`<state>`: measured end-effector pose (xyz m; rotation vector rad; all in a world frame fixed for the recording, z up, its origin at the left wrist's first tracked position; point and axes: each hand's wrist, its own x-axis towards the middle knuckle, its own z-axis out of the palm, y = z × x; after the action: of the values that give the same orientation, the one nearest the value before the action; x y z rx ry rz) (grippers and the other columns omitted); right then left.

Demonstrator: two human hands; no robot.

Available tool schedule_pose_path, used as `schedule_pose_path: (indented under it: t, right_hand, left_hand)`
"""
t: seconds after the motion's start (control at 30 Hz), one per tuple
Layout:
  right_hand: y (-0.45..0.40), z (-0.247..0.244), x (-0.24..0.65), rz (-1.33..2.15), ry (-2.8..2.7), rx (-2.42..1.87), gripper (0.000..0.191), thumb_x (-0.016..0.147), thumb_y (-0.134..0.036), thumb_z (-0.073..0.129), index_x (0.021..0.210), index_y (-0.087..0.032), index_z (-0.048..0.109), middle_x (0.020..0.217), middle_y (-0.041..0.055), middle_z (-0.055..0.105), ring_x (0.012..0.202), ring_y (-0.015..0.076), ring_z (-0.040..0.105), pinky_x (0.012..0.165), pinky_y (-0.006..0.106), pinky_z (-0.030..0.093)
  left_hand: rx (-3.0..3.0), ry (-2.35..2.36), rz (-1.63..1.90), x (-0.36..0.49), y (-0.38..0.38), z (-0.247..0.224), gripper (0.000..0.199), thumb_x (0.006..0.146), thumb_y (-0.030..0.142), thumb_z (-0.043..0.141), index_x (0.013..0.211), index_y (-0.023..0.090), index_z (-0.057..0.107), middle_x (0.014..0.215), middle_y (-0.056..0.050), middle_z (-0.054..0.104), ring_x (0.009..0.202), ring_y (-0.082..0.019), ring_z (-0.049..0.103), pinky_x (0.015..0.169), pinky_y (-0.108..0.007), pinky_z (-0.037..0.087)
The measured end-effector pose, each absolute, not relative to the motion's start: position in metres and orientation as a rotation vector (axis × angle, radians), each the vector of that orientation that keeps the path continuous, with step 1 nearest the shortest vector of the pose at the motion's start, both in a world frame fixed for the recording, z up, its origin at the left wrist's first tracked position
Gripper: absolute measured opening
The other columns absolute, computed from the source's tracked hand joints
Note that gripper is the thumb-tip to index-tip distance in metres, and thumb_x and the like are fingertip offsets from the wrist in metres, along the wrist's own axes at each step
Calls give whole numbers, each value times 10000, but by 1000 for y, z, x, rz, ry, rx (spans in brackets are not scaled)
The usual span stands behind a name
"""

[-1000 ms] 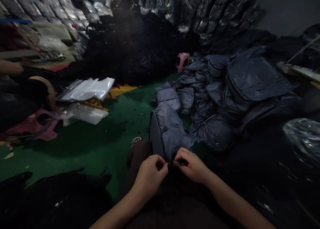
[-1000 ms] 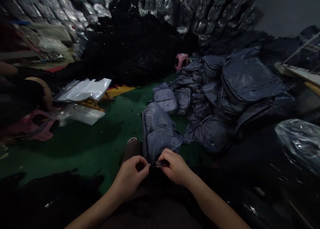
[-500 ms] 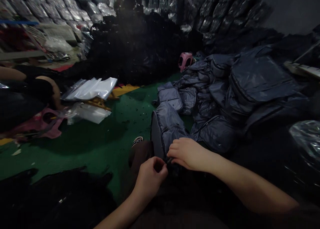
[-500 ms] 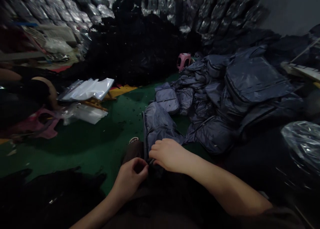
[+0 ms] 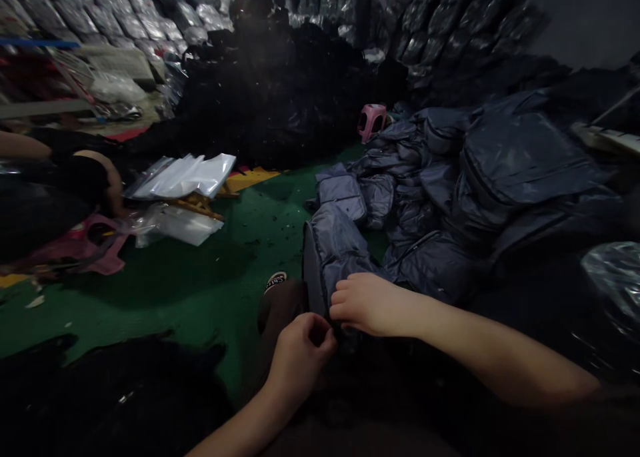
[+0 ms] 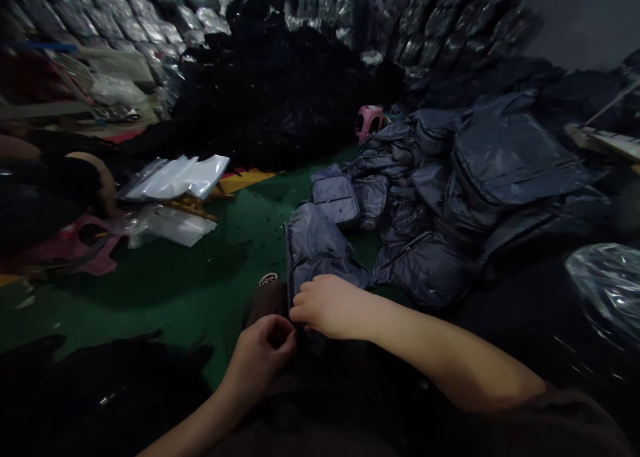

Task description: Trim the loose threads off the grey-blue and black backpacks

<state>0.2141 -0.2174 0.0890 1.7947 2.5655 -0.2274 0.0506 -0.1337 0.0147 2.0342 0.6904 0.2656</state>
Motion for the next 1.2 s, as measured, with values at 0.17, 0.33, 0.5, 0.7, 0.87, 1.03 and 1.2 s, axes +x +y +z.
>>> schedule_pose_path:
  t: [0.17,0.33,0.5,0.7,0.87,1.03,1.2]
  right_hand:
    - [-214,87,210,-234,2589,1779,55,831,-259,571,827,-209,594,787,4,612,778,171,506,606,319,296]
    - [-212,86,208,-234,2587,1755,69,818,-227,574,879,-218,605,815,8,614,777,173,508,608,319,310]
    - [-209,86,207,-243,2590,1717,77,818,-205,560,873,-225,611,789,9,607,758,178,507,591,310,306]
    - [-205,86,205,-292,2603,1684,93,802,-184,565,875,-219,612,779,5,615,749,173,518,603,315,323]
    - [-209,98,213,-235,2537,1941,117,861,-266,535,891,-185,614,840,45,626,822,193,548,688,311,385]
    - [-232,105,235,-220,2351,2824,236,846,-340,572,1036,-202,598,984,63,619,910,196,571,768,309,450]
    - [-266,56,268,-304,1563,3775,353,750,-442,649,991,-188,610,893,52,642,800,184,593,754,332,477]
  left_hand:
    - [2200,663,276,48,-132,16,68,723,231,539,724,190,594,724,-16,624,651,-146,558,605,-252,380]
    - [2267,636,262,49,-129,17,69,732,234,530,712,188,577,726,-22,616,649,-149,550,588,-251,363]
    - [2241,636,224,48,-124,19,75,734,234,522,696,188,567,704,-18,607,637,-146,540,579,-247,351]
    - [2102,635,215,46,-123,19,60,703,230,544,680,185,577,664,-4,609,600,-135,534,559,-240,355]
    - [1969,705,277,44,-106,24,109,718,286,558,692,187,594,640,8,616,602,-141,553,566,-235,397]
    - [1912,1117,521,39,-43,-8,174,741,308,543,852,180,585,814,-40,659,786,-203,621,727,-309,470]
    - [2063,1094,562,37,-21,-41,477,709,284,600,1161,155,525,1260,-156,523,1231,-308,418,1026,-472,297]
